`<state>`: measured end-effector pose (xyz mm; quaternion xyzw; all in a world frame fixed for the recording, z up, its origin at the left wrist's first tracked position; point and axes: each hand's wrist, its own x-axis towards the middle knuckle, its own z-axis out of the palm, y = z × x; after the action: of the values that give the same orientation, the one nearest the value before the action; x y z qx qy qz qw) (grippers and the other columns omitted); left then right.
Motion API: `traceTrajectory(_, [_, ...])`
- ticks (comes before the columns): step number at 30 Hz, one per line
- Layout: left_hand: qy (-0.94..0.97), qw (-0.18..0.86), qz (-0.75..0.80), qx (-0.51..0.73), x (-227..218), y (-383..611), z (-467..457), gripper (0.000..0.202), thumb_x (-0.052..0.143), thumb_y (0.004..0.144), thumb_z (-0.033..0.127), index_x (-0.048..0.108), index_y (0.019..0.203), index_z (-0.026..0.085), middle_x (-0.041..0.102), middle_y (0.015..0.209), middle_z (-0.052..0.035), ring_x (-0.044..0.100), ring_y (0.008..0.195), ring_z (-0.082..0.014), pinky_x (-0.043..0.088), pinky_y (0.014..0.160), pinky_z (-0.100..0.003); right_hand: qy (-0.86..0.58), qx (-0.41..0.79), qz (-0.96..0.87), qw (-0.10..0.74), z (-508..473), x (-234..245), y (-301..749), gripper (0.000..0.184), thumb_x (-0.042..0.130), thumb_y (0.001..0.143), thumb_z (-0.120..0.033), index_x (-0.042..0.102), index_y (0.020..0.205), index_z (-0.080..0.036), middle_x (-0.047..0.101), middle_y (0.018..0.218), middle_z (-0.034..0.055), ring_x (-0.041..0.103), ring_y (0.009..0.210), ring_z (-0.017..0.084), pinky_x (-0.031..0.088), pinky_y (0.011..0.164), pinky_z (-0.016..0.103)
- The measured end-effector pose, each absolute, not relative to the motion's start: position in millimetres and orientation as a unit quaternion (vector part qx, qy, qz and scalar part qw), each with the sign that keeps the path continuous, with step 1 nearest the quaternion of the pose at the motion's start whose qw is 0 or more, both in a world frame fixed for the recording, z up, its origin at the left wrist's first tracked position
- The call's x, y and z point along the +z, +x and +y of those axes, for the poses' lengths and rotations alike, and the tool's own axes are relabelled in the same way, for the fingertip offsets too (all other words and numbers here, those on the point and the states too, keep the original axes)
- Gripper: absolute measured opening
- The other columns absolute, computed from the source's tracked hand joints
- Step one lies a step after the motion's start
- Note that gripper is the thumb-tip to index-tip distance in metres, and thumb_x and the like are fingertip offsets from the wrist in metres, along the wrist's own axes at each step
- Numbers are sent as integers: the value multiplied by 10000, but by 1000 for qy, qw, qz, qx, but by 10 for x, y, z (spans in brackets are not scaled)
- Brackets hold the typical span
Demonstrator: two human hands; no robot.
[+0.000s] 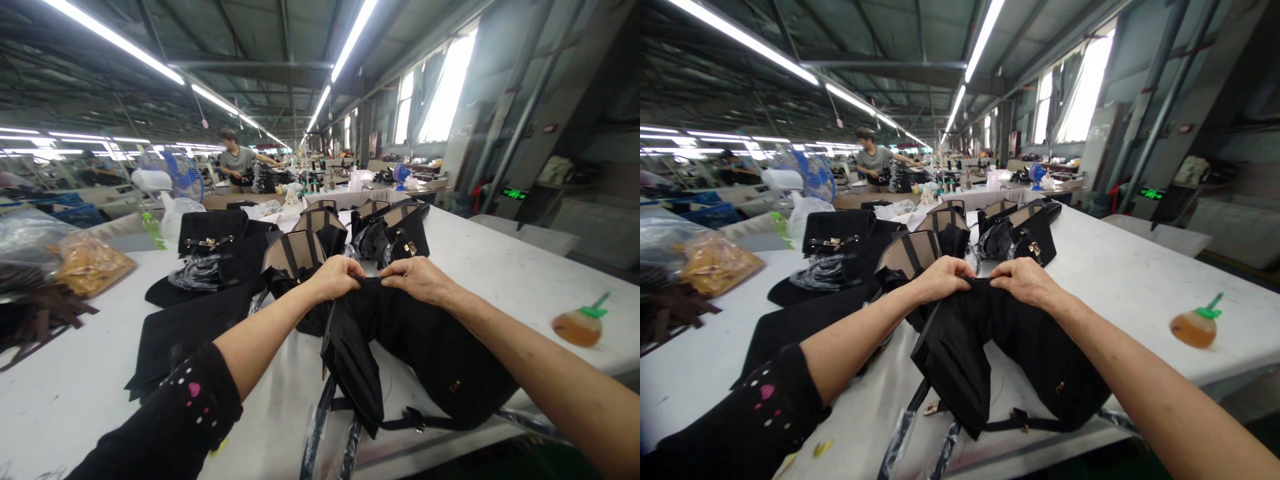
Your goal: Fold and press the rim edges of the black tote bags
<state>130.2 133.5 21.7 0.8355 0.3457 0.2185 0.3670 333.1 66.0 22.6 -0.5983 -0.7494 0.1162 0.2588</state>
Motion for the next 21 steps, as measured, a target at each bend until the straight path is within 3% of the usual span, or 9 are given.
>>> traceTrajectory(6, [841,356,340,227,228,1296,1317,193,638,629,173,730,789,117,688,690,-16,573,603,-116,416,562,-210,-612,84,-752,230,669,270,3252,154,606,774,-311,727,802,-220,696,721,-21,607,694,144,390,635,248])
traceTrajectory(13, [833,374,322,248,135,1282,1324,181,687,642,243,702,776,122,659,678,0,564,610,-108,406,545,-196,-637,42,-742,205,688,300,3169,149,591,759,-321,667,685,-216,645,665,-8,570,671,153,352,592,257])
traceTrajectory(21, [849,326,327,254,79,1289,1363,150,692,644,235,694,754,133,661,661,7,569,604,-109,413,548,-194,-550,67,-808,203,692,238,3175,207,567,817,-319,716,950,-265,712,878,-9,619,826,163,402,708,245])
